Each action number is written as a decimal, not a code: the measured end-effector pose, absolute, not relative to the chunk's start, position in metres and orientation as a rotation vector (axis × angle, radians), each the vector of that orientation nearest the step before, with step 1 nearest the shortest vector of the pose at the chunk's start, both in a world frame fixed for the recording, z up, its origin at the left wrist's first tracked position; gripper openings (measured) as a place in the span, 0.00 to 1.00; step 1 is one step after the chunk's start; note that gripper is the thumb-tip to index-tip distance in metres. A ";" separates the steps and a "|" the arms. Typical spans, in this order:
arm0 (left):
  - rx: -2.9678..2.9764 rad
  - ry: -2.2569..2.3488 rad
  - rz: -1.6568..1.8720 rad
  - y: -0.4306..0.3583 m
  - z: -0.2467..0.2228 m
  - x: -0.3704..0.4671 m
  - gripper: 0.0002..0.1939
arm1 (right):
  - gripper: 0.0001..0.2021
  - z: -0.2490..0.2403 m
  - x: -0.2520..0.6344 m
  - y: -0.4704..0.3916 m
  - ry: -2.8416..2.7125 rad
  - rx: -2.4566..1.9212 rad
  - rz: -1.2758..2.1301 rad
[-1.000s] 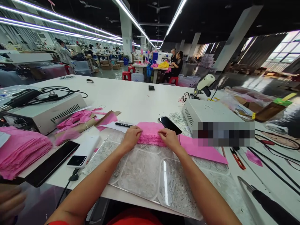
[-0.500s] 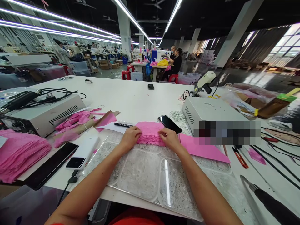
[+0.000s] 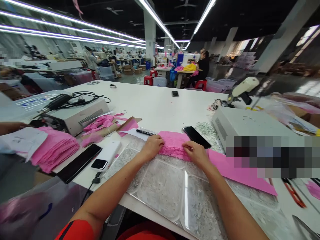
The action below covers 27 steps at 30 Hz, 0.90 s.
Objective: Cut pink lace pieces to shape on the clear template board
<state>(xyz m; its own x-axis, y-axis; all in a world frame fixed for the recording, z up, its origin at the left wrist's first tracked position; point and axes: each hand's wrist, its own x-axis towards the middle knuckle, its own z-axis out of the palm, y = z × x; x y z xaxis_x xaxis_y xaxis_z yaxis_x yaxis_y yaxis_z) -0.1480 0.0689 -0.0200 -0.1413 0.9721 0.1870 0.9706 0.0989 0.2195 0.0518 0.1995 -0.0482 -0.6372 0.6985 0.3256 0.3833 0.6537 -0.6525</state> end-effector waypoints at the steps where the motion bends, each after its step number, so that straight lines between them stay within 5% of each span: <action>1: 2.054 2.332 0.424 0.069 -0.020 -0.147 0.13 | 0.10 -0.048 0.053 0.199 -2.305 -0.822 0.741; 4: 2.061 2.334 0.343 0.070 -0.020 -0.144 0.07 | 0.12 -0.051 0.056 0.203 -2.305 -0.859 0.725; 27: 1.988 2.275 0.487 0.067 -0.017 -0.145 0.10 | 0.12 -0.055 0.057 0.213 -2.405 -1.093 0.725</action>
<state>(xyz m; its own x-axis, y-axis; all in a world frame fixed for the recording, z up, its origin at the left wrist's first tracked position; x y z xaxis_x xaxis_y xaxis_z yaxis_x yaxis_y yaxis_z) -0.1447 0.0674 -0.0169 -0.1541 0.9772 0.1459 0.9512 0.1068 0.2895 0.0572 0.2132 -0.0549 -0.6145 0.7763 0.1406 0.5693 0.5597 -0.6021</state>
